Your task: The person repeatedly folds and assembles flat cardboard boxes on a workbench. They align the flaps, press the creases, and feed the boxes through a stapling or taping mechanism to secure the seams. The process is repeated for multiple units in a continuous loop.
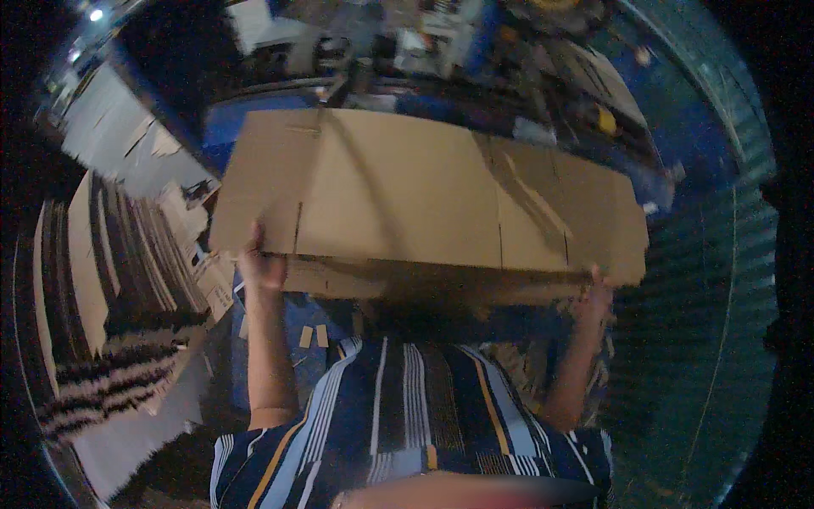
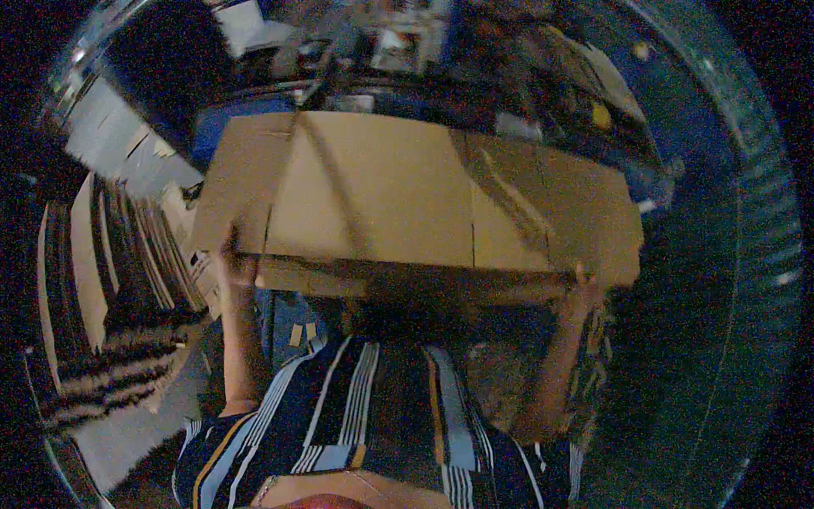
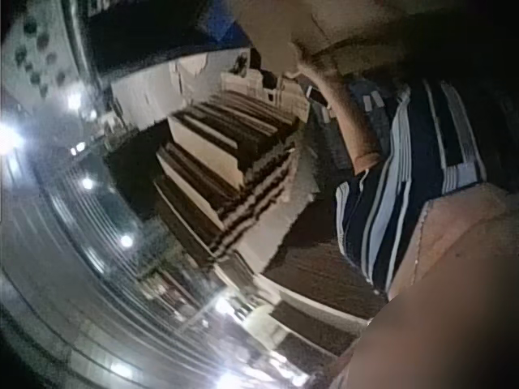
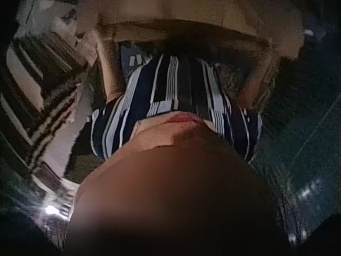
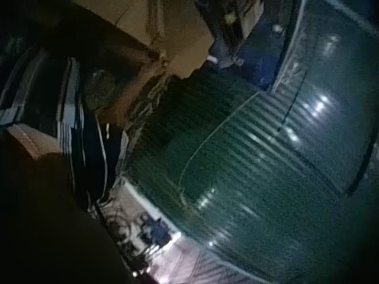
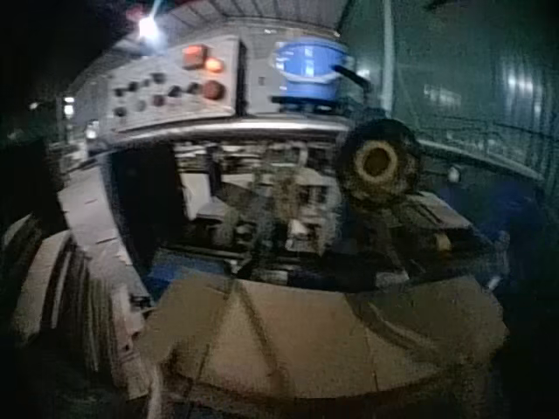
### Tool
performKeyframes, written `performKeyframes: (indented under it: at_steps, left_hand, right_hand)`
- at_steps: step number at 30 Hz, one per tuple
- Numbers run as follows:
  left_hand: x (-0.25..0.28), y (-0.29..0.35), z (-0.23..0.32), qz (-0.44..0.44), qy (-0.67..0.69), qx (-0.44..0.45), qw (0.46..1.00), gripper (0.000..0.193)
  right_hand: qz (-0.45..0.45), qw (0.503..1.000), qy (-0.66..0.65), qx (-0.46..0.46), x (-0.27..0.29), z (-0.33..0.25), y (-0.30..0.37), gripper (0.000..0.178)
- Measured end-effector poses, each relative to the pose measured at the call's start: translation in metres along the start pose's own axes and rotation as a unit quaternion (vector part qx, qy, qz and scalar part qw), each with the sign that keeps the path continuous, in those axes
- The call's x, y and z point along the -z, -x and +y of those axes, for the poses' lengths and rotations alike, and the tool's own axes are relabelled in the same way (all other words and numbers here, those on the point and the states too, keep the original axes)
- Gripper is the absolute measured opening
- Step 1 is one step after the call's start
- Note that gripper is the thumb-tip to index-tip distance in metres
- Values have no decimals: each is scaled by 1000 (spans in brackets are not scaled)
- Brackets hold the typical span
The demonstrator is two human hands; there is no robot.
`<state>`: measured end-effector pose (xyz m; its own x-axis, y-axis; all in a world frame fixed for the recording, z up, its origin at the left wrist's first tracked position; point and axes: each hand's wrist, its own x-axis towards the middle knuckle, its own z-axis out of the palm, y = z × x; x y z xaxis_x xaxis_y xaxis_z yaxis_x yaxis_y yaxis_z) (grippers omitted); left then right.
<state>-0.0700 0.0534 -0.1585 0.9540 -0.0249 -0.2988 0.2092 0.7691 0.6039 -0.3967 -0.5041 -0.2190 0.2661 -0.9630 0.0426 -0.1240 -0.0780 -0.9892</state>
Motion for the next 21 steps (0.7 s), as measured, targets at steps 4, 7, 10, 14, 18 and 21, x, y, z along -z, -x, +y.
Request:
performKeyframes:
  at_steps: [4, 7, 10, 14, 18, 21]
  left_hand:
    - [50, 1, 33, -136, -226, -26, 964, 41]
    - [74, 1, 63, -143, -183, 40, 972, 44]
    - [72, 4, 74, -58, -146, 80, 984, 45]
    - [52, 22, 44, -104, -504, -173, 840, 39]
    - [40, 37, -7, -114, -677, -268, 676, 30]
    - [18, 39, -37, -247, -679, -323, 611, 46]
  right_hand:
    - [25, 975, -208, -77, -5, -22, 31, 39]
    - [80, 953, -239, -165, -7, -55, 51, 37]
    - [46, 939, -302, -161, -10, -78, 70, 38]
    - [-3, 993, -116, -11, -8, -81, 86, 43]
    - [-115, 969, 181, 122, -15, -70, 104, 44]
    - [-284, 793, 414, 344, -39, -72, 111, 50]
